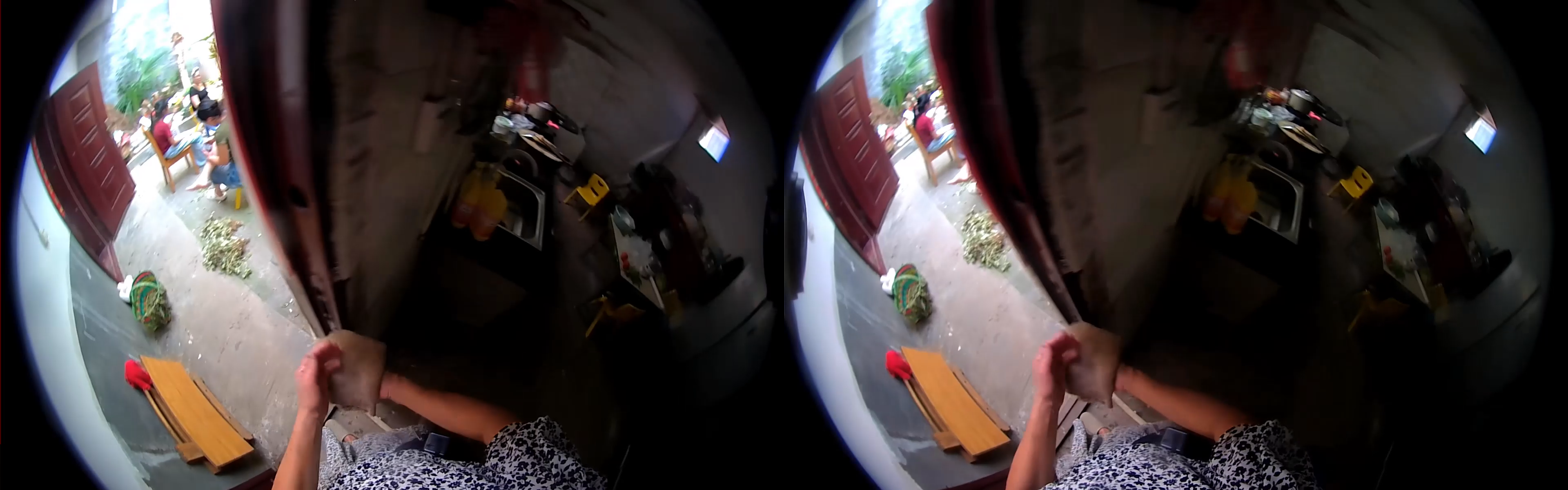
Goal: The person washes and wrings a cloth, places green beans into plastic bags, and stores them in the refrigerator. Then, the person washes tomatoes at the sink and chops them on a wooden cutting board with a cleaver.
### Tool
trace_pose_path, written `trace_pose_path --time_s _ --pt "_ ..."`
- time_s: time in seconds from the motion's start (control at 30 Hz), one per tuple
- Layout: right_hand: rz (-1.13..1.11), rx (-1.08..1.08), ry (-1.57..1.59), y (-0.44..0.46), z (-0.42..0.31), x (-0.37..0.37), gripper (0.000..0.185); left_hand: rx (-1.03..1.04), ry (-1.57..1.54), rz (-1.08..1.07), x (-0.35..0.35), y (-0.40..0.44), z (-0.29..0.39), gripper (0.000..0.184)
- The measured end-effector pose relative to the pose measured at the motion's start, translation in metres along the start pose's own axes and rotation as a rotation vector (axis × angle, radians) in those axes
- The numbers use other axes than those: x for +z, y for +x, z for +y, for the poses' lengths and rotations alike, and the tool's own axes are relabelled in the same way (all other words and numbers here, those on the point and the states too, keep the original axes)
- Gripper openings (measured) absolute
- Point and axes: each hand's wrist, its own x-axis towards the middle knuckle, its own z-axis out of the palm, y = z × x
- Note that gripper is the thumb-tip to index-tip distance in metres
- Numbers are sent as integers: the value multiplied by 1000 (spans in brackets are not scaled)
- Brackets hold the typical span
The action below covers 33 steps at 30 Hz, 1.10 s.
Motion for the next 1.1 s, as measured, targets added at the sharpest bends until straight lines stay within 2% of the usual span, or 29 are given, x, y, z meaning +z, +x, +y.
trace_pose_path --time_s 0.03,0.07,0.1,0.2,0.23,0.27,0.3,0.33,0.37,0.47,0.5,0.53,0.6,0.67,0.7,0.73,0.8,0.83,0.93,0.97,1.07,1.1 --pt "80 -98 -137 -2 -6 -17 55 20 -280 19 19 12 0 55" --pt "167 -109 -316 6 -40 -51 64 10 -434 -14 37 21 -7 56" --pt "220 74 -350 -15 -5 -44 57 -6 -551 -60 57 28 -21 58" --pt "396 172 -152 -79 97 -37 58 -120 -733 -131 125 41 -57 62" --pt "430 220 -51 -99 121 -42 58 -150 -734 -133 151 42 -59 57" --pt "392 332 -186 -116 124 -65 62 -179 -735 -134 177 43 -61 53" --pt "228 524 93 -120 108 -102 53 -209 -736 -136 203 44 -63 49" --pt "86 751 319 -122 90 -141 46 -249 -811 54 225 45 -55 35" --pt "414 649 921 -168 146 -114 43 -291 -878 245 245 46 -60 22" --pt "944 829 1125 -210 98 -176 38 229 742 -454 279 37 -180 61" --pt "1002 822 1178 -230 105 -188 38 213 788 -532 288 36 -194 65" --pt "1058 816 1233 -250 112 -196 38 189 832 -588 311 27 -179 67" --pt "1150 808 1337 -289 124 -213 37 193 1063 -652 340 17 -183 70" --pt "1220 779 1441 -315 132 -233 37 -90 527 -653 352 14 -234 74" --pt "1198 854 1165 -316 129 -244 37 -233 267 -638 356 14 -252 76" --pt "1170 944 885 -316 126 -256 38 -254 207 -613 369 14 -251 77" --pt "1151 755 614 -330 108 -265 38 -305 86 -566 397 13 -250 80" --pt "1031 711 419 -346 124 -269 42 -335 -26 -569 404 15 -257 74" --pt "851 944 -1 -373 125 -290 48 -679 -217 -420 428 29 -270 66" --pt "786 925 -44 -381 119 -297 49 -685 -164 -359 434 38 -282 54" --pt "672 959 -133 -412 128 -311 53 -757 125 -402 432 77 -326 44" --pt "657 945 -185 -416 118 -321 54 -821 174 -371 445 91 -311 41"
